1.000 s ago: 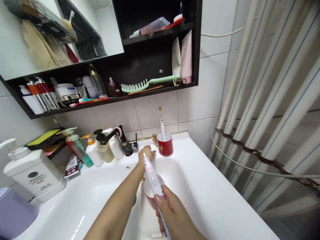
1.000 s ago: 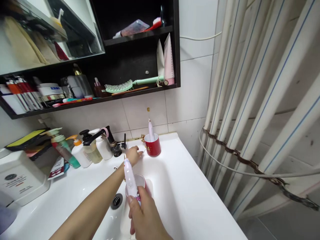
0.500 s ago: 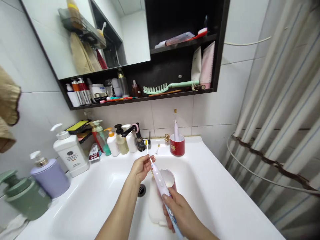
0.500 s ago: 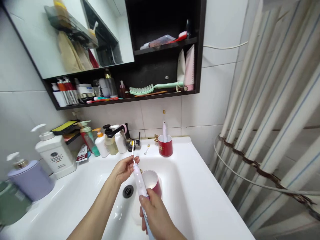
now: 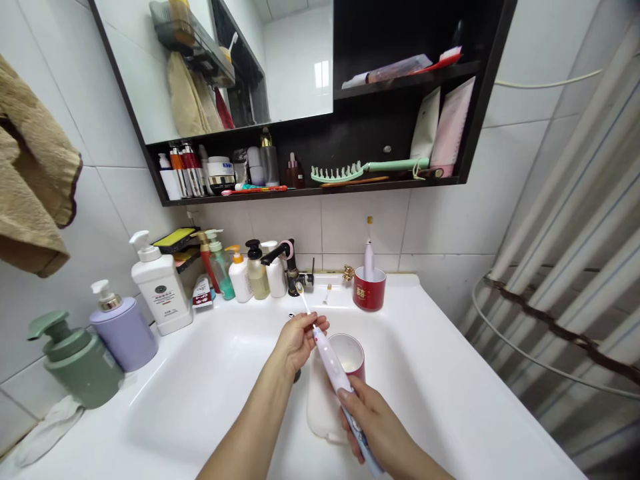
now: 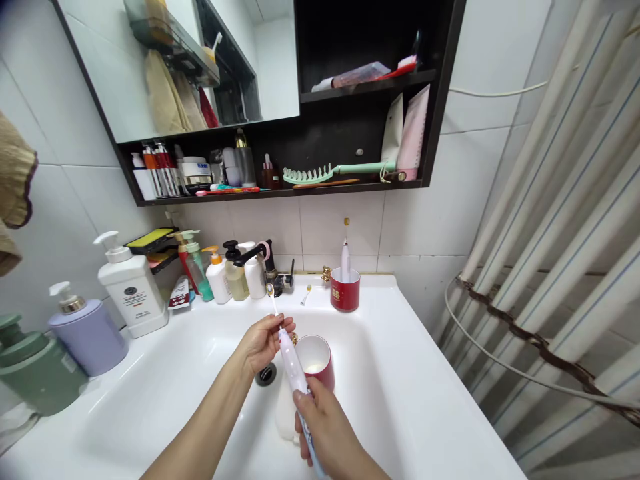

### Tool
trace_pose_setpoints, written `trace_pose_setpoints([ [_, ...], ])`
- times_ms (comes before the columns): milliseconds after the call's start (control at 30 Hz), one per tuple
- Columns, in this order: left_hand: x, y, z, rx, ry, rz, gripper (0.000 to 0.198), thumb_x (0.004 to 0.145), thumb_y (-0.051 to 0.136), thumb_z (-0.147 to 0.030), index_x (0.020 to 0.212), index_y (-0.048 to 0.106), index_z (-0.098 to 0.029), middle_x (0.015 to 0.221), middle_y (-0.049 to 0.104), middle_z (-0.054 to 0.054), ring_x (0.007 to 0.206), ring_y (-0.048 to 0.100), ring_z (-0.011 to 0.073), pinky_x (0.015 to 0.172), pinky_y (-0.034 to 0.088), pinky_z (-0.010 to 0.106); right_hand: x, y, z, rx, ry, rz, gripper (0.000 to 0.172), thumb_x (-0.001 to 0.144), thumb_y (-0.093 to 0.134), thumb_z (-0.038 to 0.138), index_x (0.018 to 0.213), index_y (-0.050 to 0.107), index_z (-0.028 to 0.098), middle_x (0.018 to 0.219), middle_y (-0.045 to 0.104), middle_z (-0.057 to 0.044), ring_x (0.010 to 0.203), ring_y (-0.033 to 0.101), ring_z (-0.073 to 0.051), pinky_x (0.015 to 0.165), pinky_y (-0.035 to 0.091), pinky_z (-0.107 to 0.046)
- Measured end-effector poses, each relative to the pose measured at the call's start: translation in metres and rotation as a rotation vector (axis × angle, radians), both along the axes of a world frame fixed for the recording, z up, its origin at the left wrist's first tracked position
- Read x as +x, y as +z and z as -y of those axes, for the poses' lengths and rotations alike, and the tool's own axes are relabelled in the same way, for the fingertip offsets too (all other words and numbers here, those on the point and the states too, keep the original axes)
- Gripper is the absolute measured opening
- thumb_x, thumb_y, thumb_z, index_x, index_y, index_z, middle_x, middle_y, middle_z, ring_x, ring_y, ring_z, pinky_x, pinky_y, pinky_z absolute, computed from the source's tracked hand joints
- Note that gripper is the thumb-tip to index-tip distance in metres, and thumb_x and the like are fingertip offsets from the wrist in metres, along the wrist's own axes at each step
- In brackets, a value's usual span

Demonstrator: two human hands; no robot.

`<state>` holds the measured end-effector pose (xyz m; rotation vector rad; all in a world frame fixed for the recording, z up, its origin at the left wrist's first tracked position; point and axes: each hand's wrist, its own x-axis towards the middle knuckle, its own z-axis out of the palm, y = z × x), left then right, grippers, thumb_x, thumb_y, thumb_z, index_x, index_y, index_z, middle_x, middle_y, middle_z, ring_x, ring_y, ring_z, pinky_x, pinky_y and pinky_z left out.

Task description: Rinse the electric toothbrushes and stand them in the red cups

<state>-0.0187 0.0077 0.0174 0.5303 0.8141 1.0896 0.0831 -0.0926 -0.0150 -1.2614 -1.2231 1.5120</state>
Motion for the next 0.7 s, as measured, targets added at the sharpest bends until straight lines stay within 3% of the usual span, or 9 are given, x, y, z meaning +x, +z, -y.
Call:
trace_pose_setpoints([
  [133,0.003,-0.002,0.001,-0.012,-0.023,-0.032,0.006,0.063,0.047,-0.011,0.060,0.042,-0.013,0.053,0.057,0.004,0.052,0.056,0.0135,0.054,0.044,0.025,0.000,-0.003,0.001,0.036,-0.039,0.062,0.024,0.070,0.033,0.040,0.077,0.035,0.017,0.048,0.037,0.008,0.030,0.034,-0.002,0.031,0.027,-0.016],
  [367,0.013,-0.005,0.006,-0.023,-0.077,-0.056,0.006,0.065,0.046,-0.015,0.060,0.043,-0.013,0.057,0.057,0.005,0.054,0.056,0.0136,0.053,0.043,0.023,-0.001,0.005,0.001,-0.060,-0.050,-0.054,0.022,0.071,0.030,0.039,0.071,0.034,0.017,0.051,0.039,0.007,0.029,0.033,-0.002,0.031,0.026,-0.016],
  [700,0.018,-0.003,0.010,0.169,0.012,-0.174,0.014,0.068,0.045,-0.024,0.061,0.046,-0.012,0.052,0.055,0.002,0.048,0.053,0.0094,0.054,0.042,0.021,-0.001,-0.002,0.000,0.055,-0.078,-0.007,0.027,0.070,0.032,0.042,0.078,0.035,0.017,0.049,0.035,0.008,0.032,0.031,-0.002,0.033,0.026,-0.017],
])
